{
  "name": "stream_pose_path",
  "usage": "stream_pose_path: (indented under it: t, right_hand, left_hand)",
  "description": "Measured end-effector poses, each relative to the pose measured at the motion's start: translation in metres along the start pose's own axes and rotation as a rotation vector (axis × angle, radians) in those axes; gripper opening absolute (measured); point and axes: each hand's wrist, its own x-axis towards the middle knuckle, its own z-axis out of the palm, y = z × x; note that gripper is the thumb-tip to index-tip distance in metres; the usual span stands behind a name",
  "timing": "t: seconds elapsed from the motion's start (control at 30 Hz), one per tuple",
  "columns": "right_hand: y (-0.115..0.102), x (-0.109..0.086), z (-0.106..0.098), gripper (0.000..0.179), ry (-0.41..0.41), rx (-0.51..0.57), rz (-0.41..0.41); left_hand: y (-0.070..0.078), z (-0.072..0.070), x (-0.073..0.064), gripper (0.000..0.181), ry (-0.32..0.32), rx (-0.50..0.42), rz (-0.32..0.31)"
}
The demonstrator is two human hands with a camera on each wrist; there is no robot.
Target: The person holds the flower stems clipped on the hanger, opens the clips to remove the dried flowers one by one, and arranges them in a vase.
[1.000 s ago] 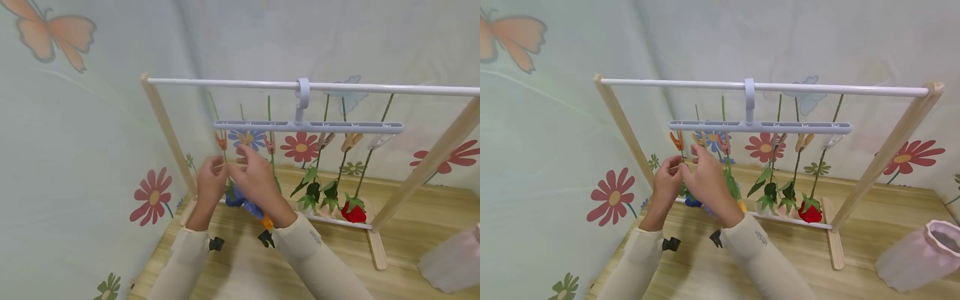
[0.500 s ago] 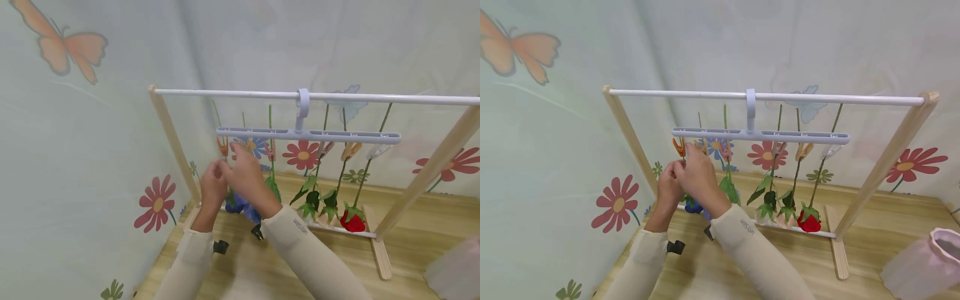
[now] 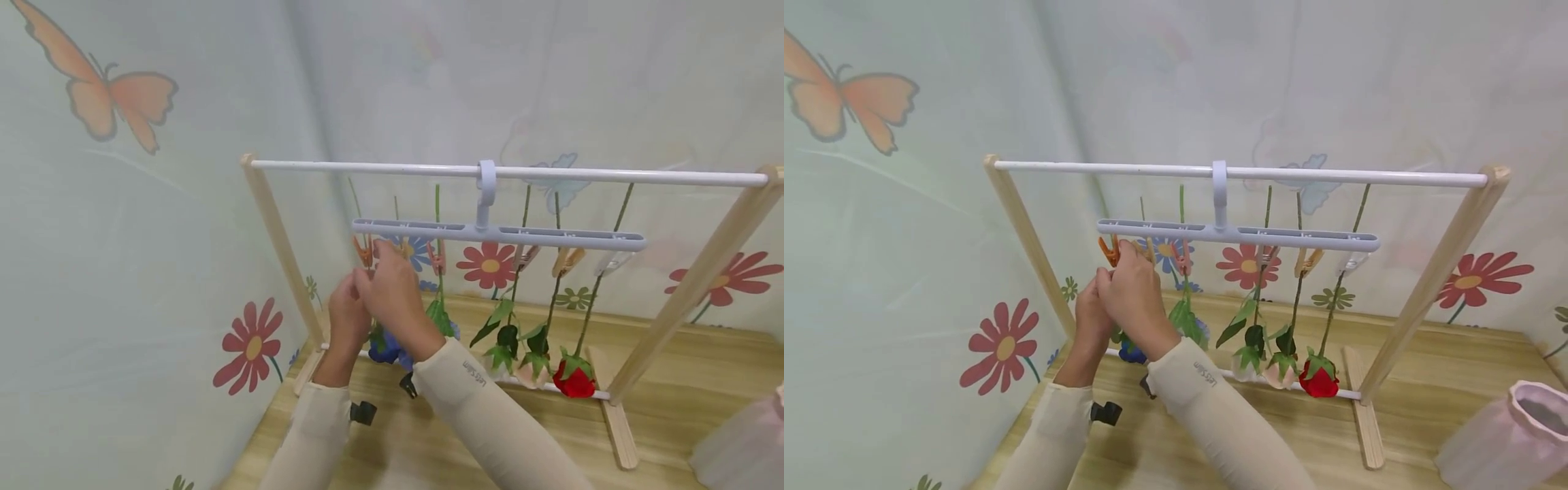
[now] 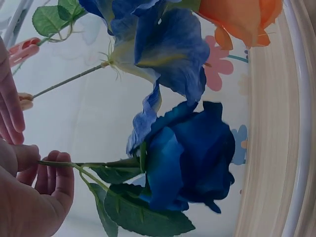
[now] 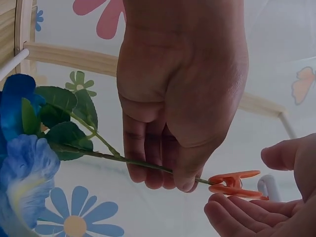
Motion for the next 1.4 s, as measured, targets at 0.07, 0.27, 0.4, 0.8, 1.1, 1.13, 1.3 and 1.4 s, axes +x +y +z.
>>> stream_pose_path:
  t: [0.07,0.27,0.4,0.8,1.1,1.13,1.3,1.4]
  right_hand:
    - [-0.002,0.000,0.002,0.041,0.030,-0.027,-0.018]
    - [-0.008,0.004,0.010,0.023,0.120,-0.132,-0.096]
    - [-0.010,0.005,0.012,0.021,0.163,-0.202,-0.136]
    - [-0.011,0.007,0.015,0.022,0.207,-0.310,-0.156]
    - [-0.009,0.006,0.016,0.022,0.254,-0.331,-0.178]
    - [-0.009,0.005,0.016,0.021,0.255,-0.333,-0.177]
    - [-0.009,0.004,0.014,0.019,0.245,-0.325,-0.187]
    - [-0.008,0.003,0.014,0.018,0.236,-0.326,-0.199]
  left_hand:
    - [0.000,-0.003,-0.002,0.018,0.006,0.012,0.000]
    - [-0.001,-0.014,-0.003,0.022,-0.005,0.036,-0.072]
    - [0.001,-0.018,-0.002,0.025,-0.028,-0.062,-0.148]
    - [-0.001,-0.015,-0.003,0.022,0.002,-0.233,-0.203]
    - [0.003,-0.013,-0.006,0.023,-0.009,-0.208,-0.206]
    - [0.003,-0.013,-0.007,0.023,-0.012,-0.206,-0.208]
    - [0.004,-0.014,-0.009,0.022,-0.027,-0.204,-0.208]
    - [0.003,-0.014,-0.010,0.022,-0.038,-0.218,-0.204]
